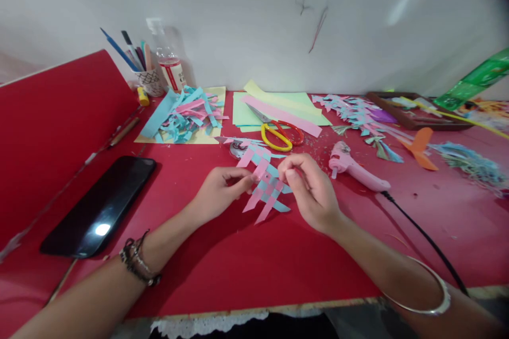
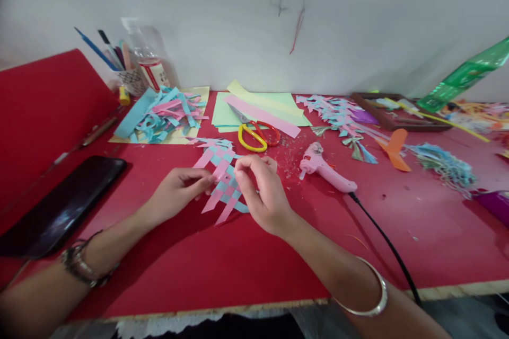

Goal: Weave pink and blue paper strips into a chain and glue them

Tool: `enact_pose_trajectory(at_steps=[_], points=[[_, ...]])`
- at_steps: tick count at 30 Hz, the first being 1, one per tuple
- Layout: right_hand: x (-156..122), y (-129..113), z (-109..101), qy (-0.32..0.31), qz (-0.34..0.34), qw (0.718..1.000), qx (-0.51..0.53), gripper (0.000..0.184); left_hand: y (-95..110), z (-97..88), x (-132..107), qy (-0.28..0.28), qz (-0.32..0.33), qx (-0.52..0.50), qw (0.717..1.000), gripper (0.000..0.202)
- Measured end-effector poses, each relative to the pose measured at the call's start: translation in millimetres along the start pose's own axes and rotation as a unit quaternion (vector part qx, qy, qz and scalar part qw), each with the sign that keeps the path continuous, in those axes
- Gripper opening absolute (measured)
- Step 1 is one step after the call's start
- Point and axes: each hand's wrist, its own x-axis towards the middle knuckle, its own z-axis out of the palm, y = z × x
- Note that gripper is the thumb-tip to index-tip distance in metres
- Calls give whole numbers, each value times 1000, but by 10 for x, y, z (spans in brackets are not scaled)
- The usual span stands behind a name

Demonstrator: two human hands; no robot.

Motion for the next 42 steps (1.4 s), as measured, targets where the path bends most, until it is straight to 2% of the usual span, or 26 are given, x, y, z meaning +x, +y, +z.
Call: enact_pose_trajectory(at_steps=[5, 8, 11, 22, 29, 34, 42], points=[[11, 13, -7, -25, -43, 998, -31, 23, -2, -1, 6, 2, 5, -11, 1000, 28], [32, 12, -9, -36, -59, 995, -68, 17, -3, 0, 11, 3, 12, -13, 1000, 27], [41, 6, -6, -15, -59, 995, -76, 10, -7, 1, 11, 6, 15, -17, 1000, 27], [32, -1, -33, 37, -54, 995, -70, 7, -27, -4, 2, 6, 9, -19, 1000, 26], [40, -4, -47, 12, -88, 994, -62, 26, -25, 3, 0, 13, 9, -12, 1000, 27], [56, -15, -10, 14, -103, 991, -80, 11, -39, 5, 5, 13, 12, -18, 1000, 26], [43, 6, -21, -3, -106, 993, -52, 7, -41, 2, 6, 13, 14, -11, 1000, 27]])
